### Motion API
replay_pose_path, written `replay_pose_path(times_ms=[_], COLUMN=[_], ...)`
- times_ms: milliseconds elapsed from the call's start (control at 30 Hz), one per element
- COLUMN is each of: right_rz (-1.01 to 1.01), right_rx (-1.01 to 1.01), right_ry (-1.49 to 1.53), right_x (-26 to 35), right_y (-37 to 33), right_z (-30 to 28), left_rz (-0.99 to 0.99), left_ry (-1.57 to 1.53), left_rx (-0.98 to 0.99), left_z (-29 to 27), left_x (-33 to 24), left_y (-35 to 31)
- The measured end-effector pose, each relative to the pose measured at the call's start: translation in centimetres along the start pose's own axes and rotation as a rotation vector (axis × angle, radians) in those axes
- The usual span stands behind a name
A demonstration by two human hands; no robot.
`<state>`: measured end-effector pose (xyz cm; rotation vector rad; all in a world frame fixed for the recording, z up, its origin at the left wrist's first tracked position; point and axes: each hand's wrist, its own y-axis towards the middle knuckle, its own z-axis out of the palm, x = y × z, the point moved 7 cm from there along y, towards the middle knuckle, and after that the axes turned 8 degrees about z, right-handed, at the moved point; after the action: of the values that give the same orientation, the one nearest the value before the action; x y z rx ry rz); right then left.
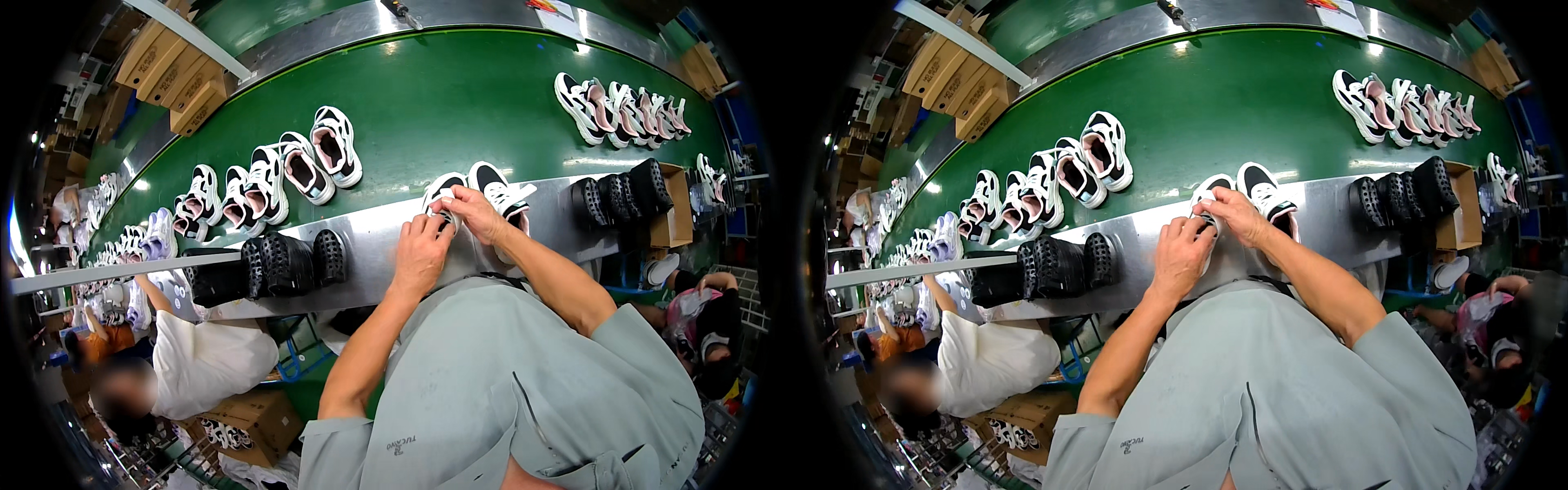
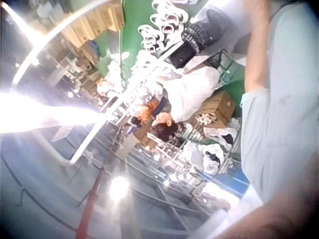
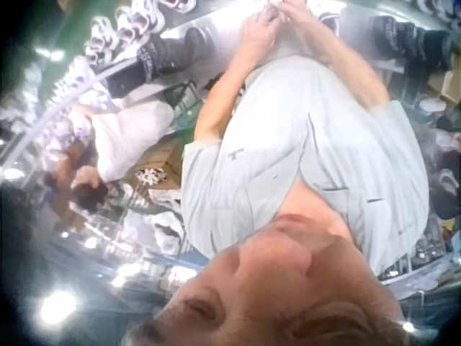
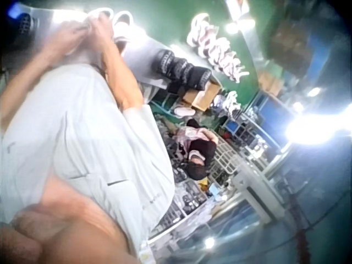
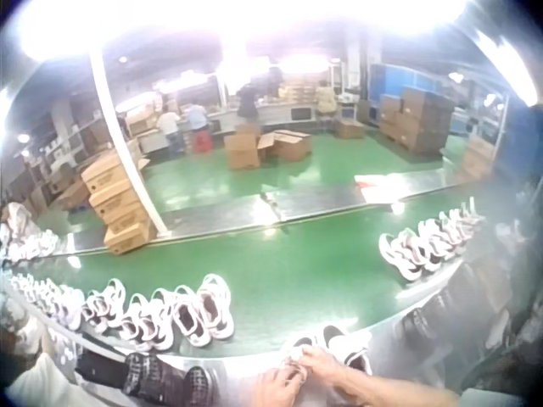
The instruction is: The person picks up shoes from a conveyor belt, feels the interior and exterior of the shoes by hand, and places them back on the belt or on a side rack.
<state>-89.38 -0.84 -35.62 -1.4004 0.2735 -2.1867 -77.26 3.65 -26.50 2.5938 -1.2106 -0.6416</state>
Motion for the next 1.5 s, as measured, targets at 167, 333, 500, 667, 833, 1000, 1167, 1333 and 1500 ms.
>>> replay_pose_path(times_ms=[167, 333, 500, 667, 833, 1000, 1167, 1333, 1500], right_rz=[0.081, 0.112, 0.125, -0.076, -0.048, 0.038, 0.031, 0.148, 0.234], right_rx=[0.006, 0.007, 0.092, 0.172, 0.193, 0.303, 0.389, 0.34, 0.383], right_ry=[0.003, 0.056, -0.126, -0.798, -0.945, -0.829, -0.959, -0.834, -0.643], right_x=[-0.6, -0.9, -0.2, 5.3, 6.6, 6.0, 5.0, 5.0, 4.4], right_y=[-0.1, -0.2, -0.6, -1.7, -1.7, -1.0, -0.8, -0.9, -0.7], right_z=[-1.6, -1.8, -1.4, 0.8, 0.5, 1.2, 1.7, 1.7, 2.4], left_rz=[0.271, 0.348, 0.307, 0.217, -0.166, -0.778, -0.906, -1.328, -1.326], left_ry=[-0.144, -0.016, -0.077, 0.063, -0.315, -0.575, -0.002, -0.625, -0.599], left_rx=[0.117, 0.317, 0.388, 0.518, 0.198, -0.174, 0.007, 0.176, 0.287], left_z=[1.0, 0.7, 0.9, 1.5, -0.9, -1.9, -1.7, 2.8, 4.5], left_x=[1.1, 1.0, 1.2, -0.5, 2.2, 4.6, 5.2, 8.8, 7.8], left_y=[-1.1, -1.0, -0.8, -1.6, -2.4, -3.7, -5.8, -11.6, -12.3])
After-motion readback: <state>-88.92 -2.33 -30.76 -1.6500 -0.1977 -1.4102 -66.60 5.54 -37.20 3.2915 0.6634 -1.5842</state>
